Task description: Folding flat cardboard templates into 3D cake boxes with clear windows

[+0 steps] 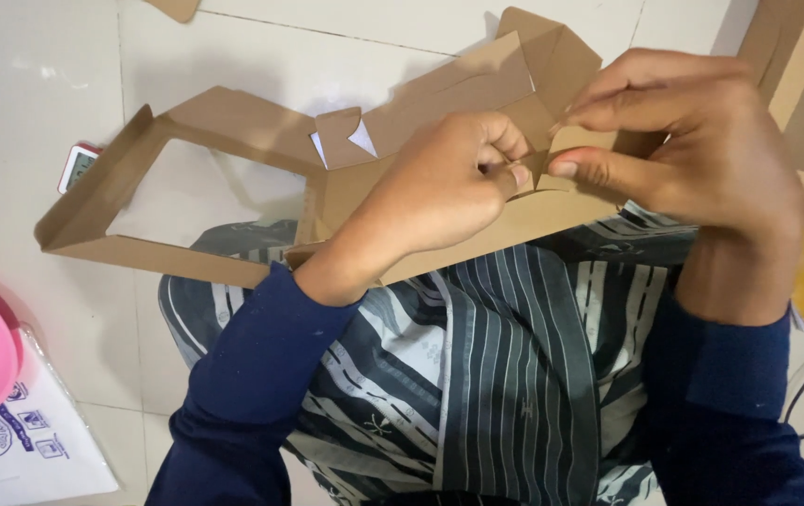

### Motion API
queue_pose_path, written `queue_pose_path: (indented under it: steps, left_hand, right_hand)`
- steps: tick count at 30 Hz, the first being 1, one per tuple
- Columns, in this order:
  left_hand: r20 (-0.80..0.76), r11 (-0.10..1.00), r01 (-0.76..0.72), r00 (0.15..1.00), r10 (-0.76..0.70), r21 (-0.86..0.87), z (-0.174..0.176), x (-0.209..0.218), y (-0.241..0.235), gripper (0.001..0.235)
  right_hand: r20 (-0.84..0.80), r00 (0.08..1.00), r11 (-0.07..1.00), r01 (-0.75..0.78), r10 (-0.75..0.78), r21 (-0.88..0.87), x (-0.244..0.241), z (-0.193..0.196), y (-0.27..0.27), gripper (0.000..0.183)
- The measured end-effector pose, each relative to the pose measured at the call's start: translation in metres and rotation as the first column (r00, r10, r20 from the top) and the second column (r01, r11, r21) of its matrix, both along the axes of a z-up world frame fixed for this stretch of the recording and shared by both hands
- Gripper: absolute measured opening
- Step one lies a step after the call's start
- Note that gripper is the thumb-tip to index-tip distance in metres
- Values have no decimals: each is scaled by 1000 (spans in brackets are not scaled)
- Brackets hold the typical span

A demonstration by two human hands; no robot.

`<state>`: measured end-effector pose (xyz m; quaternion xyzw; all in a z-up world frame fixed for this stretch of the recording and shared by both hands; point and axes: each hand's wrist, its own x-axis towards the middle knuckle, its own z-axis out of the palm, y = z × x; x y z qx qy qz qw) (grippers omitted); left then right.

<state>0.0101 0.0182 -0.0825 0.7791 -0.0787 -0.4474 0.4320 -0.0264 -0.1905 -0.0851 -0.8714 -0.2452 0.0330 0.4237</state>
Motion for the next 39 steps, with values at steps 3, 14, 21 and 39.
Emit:
queue_pose_path:
  steps: [3, 14, 21, 39]
  left_hand:
    - [58, 999, -16, 998, 19, -49, -3, 0, 1, 12]
    - [86, 989, -42, 995, 54, -139, -3, -2, 3, 11]
    - [237, 960, 85, 971, -20, -268, -8, 15, 26, 26]
    - [484, 952, 148, 875, 0, -267, 2, 17, 38, 40]
  right_hand:
    - [-2, 999, 999, -35, 35, 18, 3, 1, 5, 22]
    - [137, 985, 993, -93, 103, -76, 2, -5, 12, 16]
    - [298, 948, 992, -90, 112, -85, 2, -7, 2, 60]
    - [304, 946, 990, -86, 115, -107, -5, -7, 9, 53]
